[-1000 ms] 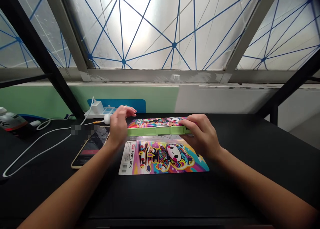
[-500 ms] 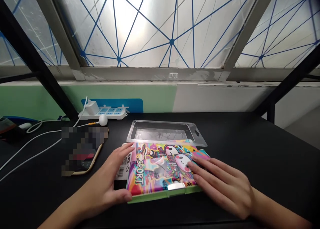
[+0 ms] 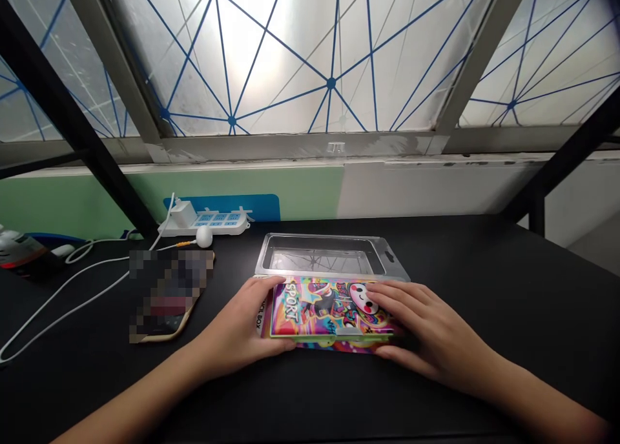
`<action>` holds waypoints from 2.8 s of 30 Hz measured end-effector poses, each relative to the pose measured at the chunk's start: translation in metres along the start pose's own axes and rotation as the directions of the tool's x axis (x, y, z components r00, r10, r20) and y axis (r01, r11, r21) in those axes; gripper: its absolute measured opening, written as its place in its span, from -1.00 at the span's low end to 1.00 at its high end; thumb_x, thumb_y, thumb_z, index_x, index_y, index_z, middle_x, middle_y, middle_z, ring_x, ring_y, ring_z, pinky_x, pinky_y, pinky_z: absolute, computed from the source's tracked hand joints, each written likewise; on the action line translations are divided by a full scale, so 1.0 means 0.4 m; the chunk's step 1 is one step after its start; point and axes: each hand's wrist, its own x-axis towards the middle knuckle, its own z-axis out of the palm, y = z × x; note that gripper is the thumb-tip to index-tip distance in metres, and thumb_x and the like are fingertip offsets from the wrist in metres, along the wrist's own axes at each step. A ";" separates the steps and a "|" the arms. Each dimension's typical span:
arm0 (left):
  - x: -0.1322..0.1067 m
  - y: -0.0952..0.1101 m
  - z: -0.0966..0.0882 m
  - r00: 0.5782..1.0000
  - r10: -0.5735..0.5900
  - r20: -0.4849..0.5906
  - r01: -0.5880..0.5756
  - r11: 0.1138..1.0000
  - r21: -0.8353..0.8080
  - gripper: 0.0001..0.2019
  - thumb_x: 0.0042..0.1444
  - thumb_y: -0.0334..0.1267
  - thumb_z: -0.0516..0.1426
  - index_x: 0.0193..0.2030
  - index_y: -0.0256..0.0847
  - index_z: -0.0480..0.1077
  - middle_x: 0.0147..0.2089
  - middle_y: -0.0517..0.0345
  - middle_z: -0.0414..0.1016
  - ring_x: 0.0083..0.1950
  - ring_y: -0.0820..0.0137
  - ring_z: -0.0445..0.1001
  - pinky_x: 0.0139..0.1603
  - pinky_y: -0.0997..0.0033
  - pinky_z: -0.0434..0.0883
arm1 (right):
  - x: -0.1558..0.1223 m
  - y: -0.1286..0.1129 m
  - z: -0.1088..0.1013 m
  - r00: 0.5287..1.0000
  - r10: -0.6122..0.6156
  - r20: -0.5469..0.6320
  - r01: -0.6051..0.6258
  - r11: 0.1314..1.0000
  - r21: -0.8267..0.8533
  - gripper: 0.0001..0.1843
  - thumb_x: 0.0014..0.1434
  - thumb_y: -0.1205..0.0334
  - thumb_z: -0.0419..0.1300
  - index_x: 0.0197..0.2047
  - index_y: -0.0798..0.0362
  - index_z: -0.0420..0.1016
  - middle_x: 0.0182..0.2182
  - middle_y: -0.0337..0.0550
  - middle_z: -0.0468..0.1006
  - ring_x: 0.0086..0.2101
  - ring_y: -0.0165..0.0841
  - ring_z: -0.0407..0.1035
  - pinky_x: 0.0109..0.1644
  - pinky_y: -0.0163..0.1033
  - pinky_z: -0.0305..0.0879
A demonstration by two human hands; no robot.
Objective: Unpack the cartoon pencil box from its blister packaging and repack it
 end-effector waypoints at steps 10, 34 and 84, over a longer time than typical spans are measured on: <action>0.012 -0.019 0.007 1.000 0.014 0.023 -0.013 1.000 -0.016 -0.01 0.01 -0.06 0.40 0.47 0.16 -0.07 0.40 -0.07 0.23 0.39 -0.01 0.29 0.37 -0.14 0.27 | -0.030 0.054 0.002 0.984 0.173 0.050 -0.180 0.960 0.216 -0.36 0.20 0.04 0.33 0.32 -0.14 0.36 0.27 0.03 0.45 0.22 -0.01 0.37 0.17 0.14 0.47; -0.005 -0.016 -0.003 0.997 0.079 -0.021 -0.077 0.995 0.063 -0.33 0.06 0.05 0.32 0.30 0.04 0.26 0.19 -0.05 0.45 0.16 -0.01 0.46 0.15 0.02 0.45 | -0.060 0.075 -0.036 0.935 0.344 0.085 -0.344 0.824 0.450 -0.46 0.33 -0.28 0.02 0.18 -0.25 0.52 0.06 -0.08 0.63 0.01 -0.02 0.54 0.00 0.00 0.56; -0.013 0.005 -0.005 0.986 -0.166 -0.007 0.165 0.984 -0.065 -0.08 -0.07 -0.10 0.45 0.40 -0.02 0.15 0.27 -0.04 0.39 0.33 0.00 0.33 0.32 -0.07 0.31 | -0.059 0.137 -0.019 0.777 0.478 0.410 -0.597 0.766 0.238 0.02 0.06 -0.18 0.37 0.48 -0.24 0.03 0.35 0.03 0.32 0.27 0.17 0.25 0.27 0.24 0.31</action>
